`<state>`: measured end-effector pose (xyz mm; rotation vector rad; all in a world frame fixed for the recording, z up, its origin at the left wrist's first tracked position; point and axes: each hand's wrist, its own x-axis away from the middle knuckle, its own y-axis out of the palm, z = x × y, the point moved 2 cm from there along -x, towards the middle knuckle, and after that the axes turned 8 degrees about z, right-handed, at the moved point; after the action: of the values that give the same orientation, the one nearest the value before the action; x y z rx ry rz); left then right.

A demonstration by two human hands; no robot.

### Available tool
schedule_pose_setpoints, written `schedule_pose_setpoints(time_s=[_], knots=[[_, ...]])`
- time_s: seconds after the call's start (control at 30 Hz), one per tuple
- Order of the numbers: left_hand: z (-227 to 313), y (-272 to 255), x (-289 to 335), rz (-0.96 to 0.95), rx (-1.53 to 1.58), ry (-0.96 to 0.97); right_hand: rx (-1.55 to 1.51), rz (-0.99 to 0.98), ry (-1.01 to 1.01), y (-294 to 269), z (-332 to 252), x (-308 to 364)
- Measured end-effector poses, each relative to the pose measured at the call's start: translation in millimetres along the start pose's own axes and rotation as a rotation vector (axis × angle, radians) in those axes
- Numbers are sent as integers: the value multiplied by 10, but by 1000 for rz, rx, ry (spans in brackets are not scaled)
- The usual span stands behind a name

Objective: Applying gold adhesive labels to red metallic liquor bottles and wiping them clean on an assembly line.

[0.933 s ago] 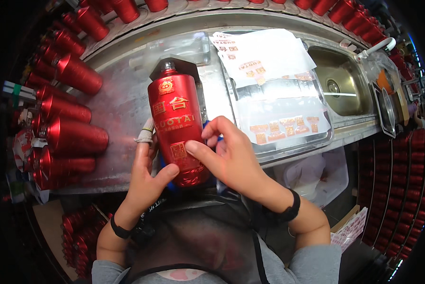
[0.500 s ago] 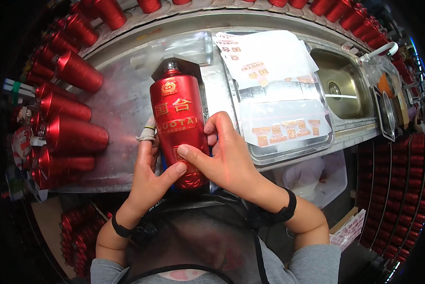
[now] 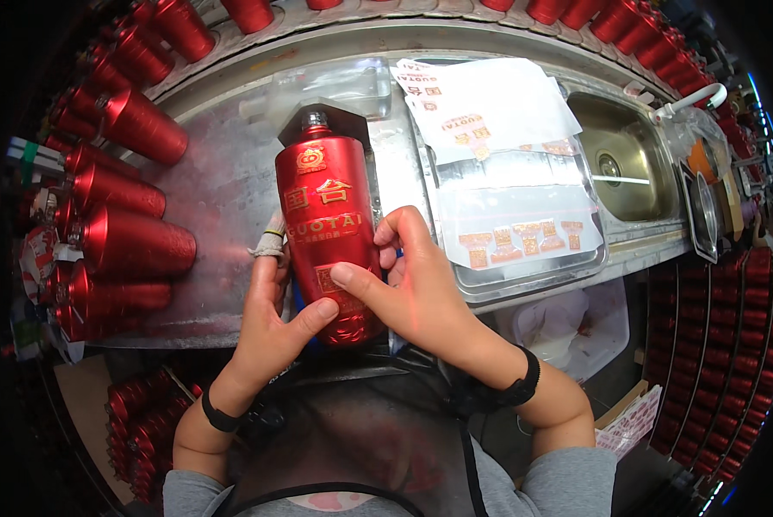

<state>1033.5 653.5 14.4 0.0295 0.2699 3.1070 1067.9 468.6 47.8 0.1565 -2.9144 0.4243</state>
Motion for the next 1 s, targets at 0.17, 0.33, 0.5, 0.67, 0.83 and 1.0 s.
schedule_pose_setpoints(time_s=[0.17, 0.33, 0.5, 0.67, 0.83, 1.0], knots=[[-19, -18, 23, -31, -4, -20, 128, -43, -2, -72, -27, 120], [-8, -48, 12, -48, -7, -37, 130, -40, -16, -70, -24, 121], [-12, -40, 18, -53, -16, -27, 141, -73, 39, -64, -43, 130], [13, 19, -6, 6, 14, -17, 76, -56, 63, -52, 11, 122], [-24, 5, 0, 6, -6, 1, 107, -57, 5, -64, -17, 118], [-8, 4, -1, -11, 6, 1, 49, -37, 20, -54, 28, 104]])
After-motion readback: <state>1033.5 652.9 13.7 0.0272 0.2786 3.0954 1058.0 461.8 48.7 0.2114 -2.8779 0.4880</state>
